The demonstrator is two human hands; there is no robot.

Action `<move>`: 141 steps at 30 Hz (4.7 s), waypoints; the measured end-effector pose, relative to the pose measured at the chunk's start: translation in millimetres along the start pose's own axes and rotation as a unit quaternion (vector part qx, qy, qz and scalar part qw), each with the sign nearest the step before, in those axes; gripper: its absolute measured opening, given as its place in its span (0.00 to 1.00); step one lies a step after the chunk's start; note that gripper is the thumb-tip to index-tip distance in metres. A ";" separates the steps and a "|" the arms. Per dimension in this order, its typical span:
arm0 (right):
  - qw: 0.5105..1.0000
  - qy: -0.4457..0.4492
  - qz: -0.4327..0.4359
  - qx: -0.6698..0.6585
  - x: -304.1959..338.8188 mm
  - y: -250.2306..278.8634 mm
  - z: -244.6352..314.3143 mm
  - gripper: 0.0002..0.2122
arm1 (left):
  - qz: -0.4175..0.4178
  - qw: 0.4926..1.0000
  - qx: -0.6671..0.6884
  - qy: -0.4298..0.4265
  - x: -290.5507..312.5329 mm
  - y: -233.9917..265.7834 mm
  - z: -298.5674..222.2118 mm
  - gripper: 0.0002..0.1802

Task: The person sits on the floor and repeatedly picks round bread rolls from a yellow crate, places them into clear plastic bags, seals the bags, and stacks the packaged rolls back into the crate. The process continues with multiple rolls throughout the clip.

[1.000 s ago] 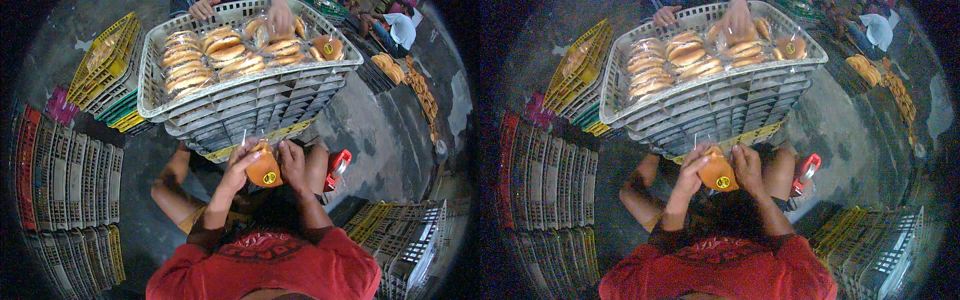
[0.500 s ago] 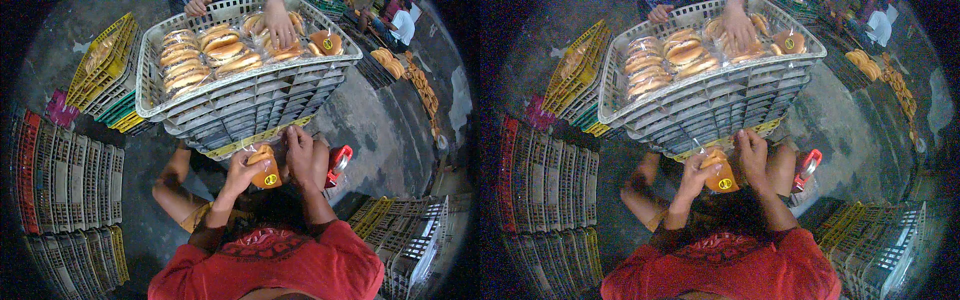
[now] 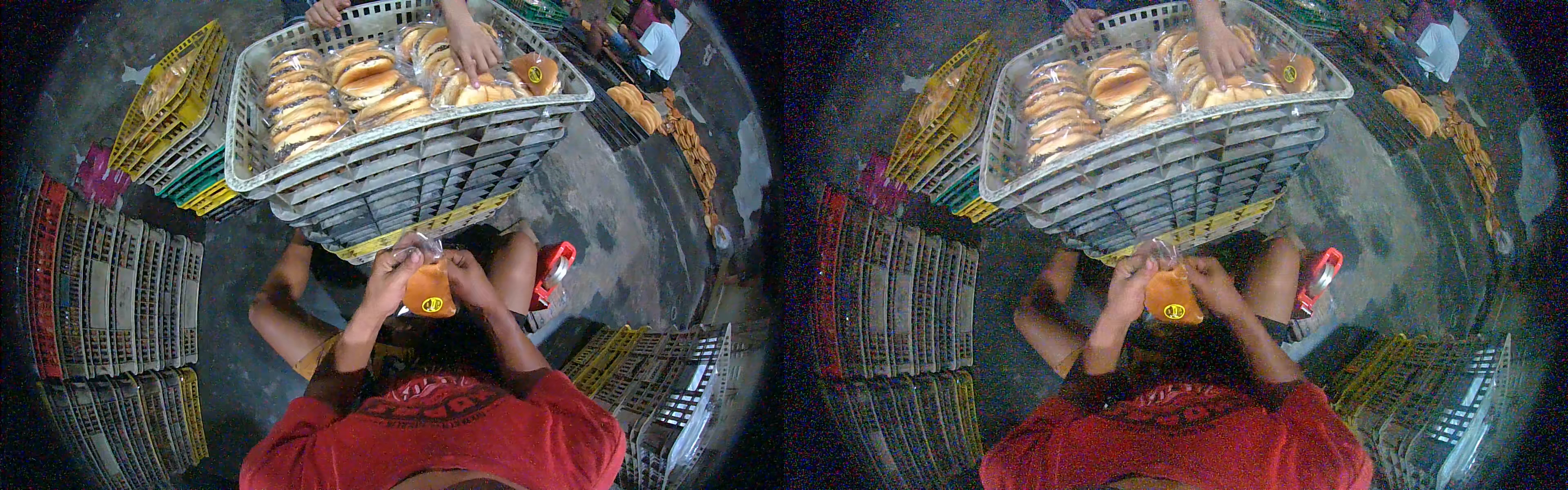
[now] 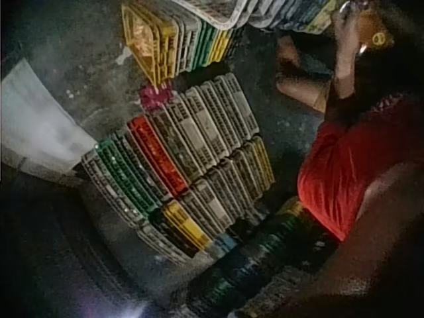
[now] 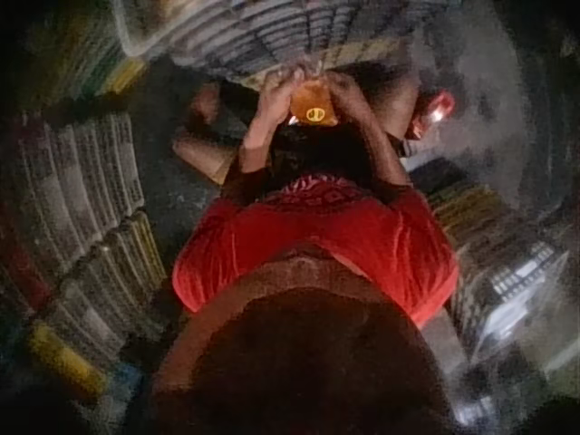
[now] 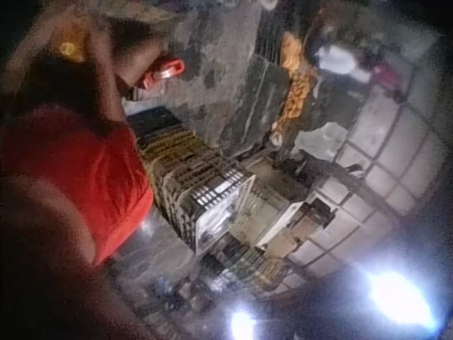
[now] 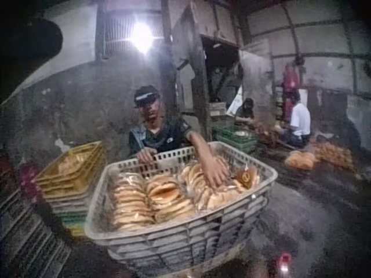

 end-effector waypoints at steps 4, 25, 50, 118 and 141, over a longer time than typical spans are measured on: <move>0.954 0.256 -0.154 0.022 6.7 -1.1 22.5 0.13 | -0.042 0.954 -0.270 -0.120 -8.4 -2.1 -7.8 0.13; 0.935 0.196 -0.289 0.061 18.3 11.5 31.9 0.08 | -0.109 0.955 -0.265 -0.074 -9.5 -48.6 24.2 0.11; 0.815 0.195 -0.522 0.160 44.2 155.2 -54.8 0.09 | -0.120 0.977 -0.143 -0.105 4.0 -78.5 59.1 0.14; 0.809 0.324 0.164 0.463 -154.8 26.7 277.1 0.30 | 0.196 0.653 -0.721 -0.125 -343.0 -52.2 -112.8 0.29; 0.909 0.307 -0.281 0.002 -21.1 -4.7 85.8 0.10 | -0.003 0.944 -0.165 -0.285 -18.6 -65.0 -67.1 0.40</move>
Point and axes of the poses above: each hand's wrist, its own x-axis away from the middle knuckle, its own y-axis out of the back of the hand, z = x × y, the point moved 1 cm from there along -x, towards the middle knuckle, and after that the axes turned 14 degrees about -z, right-handed, at the moved point
